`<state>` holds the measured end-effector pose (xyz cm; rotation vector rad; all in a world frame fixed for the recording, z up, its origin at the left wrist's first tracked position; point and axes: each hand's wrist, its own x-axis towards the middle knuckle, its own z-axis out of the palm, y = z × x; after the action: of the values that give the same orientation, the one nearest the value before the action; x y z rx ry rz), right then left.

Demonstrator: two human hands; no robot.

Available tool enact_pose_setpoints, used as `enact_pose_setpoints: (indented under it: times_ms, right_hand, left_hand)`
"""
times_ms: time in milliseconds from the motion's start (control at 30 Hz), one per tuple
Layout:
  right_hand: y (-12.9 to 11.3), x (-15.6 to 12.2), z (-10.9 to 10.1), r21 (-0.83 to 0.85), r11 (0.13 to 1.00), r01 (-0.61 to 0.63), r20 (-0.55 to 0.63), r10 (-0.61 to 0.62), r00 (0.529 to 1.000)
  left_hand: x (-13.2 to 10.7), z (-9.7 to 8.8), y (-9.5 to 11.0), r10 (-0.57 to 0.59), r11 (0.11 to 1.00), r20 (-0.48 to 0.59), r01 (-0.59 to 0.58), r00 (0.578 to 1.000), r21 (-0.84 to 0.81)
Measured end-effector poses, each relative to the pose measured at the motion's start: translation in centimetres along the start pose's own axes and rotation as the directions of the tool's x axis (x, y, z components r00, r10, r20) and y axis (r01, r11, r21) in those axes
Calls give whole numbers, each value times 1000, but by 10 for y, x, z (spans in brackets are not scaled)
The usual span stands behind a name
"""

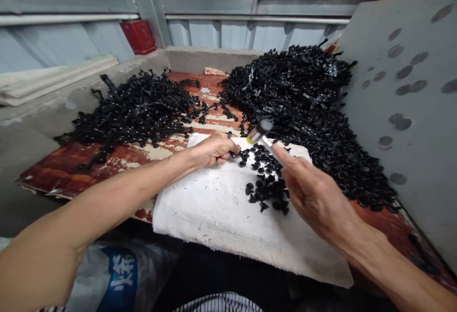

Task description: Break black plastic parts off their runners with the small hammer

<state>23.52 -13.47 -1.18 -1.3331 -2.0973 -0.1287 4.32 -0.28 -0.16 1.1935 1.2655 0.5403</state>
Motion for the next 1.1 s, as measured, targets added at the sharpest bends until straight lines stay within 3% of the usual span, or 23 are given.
enact_pose_setpoints:
  times_ms: [67,100,233,367,500,567,633,733,833,967,1100]
  right_hand:
    - [-3,2,-2,22,1000,-8,-122,10,992]
    - [-3,3,-3,20,1000,-18,-129,20,991]
    - [1,6,-2,56,992,-116,155,106,982]
    - [2,7,2,186,953,-238,48,233,971]
    - [1,7,1,154,947,-283,175,255,951]
    - [0,8,-5,260,905,-336,158,303,940]
    - [-2,7,-13,464,770,-438,111,440,891]
    - [-4,1,-23,769,371,-521,205,629,750]
    - [-4,-12,-21,872,38,-488,330,691,643]
    - [-5,-29,-13,883,-164,-440,403,747,530]
    - [-9,-36,-9,896,-193,-400,394,761,515]
  left_hand:
    - [1,-1,-1,5,1000,28,-5,1000,-21]
    - [1,-1,-2,8,1000,35,-7,999,-26]
    - [2,-1,-5,22,1000,28,-22,999,-3]
    - [3,0,-10,16,1000,38,-15,999,-18]
    - [0,0,-4,-8,1000,42,7,999,25]
    - [-3,-1,3,-53,995,34,50,998,92]
    - [-7,-4,10,-63,989,48,56,997,138]
    - [-10,-7,14,9,991,86,-20,996,131]
    - [-12,-8,10,108,986,138,-123,985,110]
    - [-13,-4,2,183,960,202,-219,962,172]
    - [-8,-1,0,216,936,200,-261,956,237]
